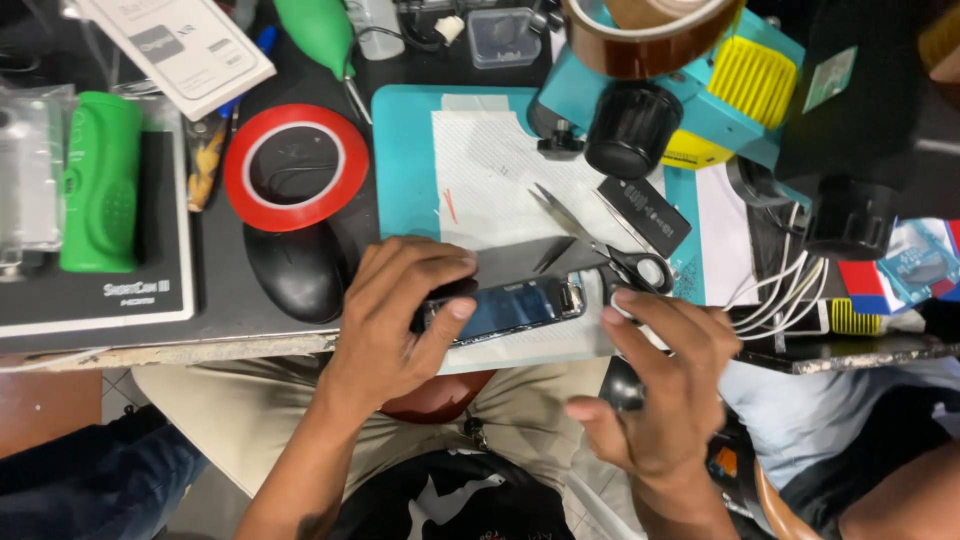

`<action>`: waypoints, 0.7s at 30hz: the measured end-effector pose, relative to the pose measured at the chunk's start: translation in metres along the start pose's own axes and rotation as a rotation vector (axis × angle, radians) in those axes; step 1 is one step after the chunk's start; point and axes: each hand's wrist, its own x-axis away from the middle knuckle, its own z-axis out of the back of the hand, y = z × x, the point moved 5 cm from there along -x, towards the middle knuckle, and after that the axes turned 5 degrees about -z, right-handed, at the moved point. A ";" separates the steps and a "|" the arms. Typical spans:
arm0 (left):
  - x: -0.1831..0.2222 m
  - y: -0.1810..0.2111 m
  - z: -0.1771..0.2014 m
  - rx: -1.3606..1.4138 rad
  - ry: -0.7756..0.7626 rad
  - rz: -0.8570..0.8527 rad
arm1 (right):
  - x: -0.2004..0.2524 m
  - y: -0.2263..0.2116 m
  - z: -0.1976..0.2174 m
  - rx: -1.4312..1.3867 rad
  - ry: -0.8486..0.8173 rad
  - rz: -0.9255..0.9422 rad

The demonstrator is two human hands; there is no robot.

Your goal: Reassembling the internal components of a smartphone using a precision screwdriver and manual alignment.

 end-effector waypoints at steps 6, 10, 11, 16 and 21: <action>0.003 0.005 0.006 0.000 -0.004 -0.051 | -0.046 -0.025 0.022 -0.036 -0.013 0.108; 0.005 0.006 0.010 0.002 0.008 -0.066 | -0.092 -0.051 0.016 -0.087 -0.090 0.278; 0.006 0.006 0.009 0.003 0.004 -0.067 | -0.103 -0.057 0.011 -0.047 -0.162 0.336; 0.008 0.006 0.012 -0.001 0.022 -0.091 | -0.160 -0.084 -0.019 0.007 -0.312 0.498; 0.009 0.007 0.014 0.012 0.021 -0.110 | -0.196 -0.096 -0.078 0.053 -0.483 0.633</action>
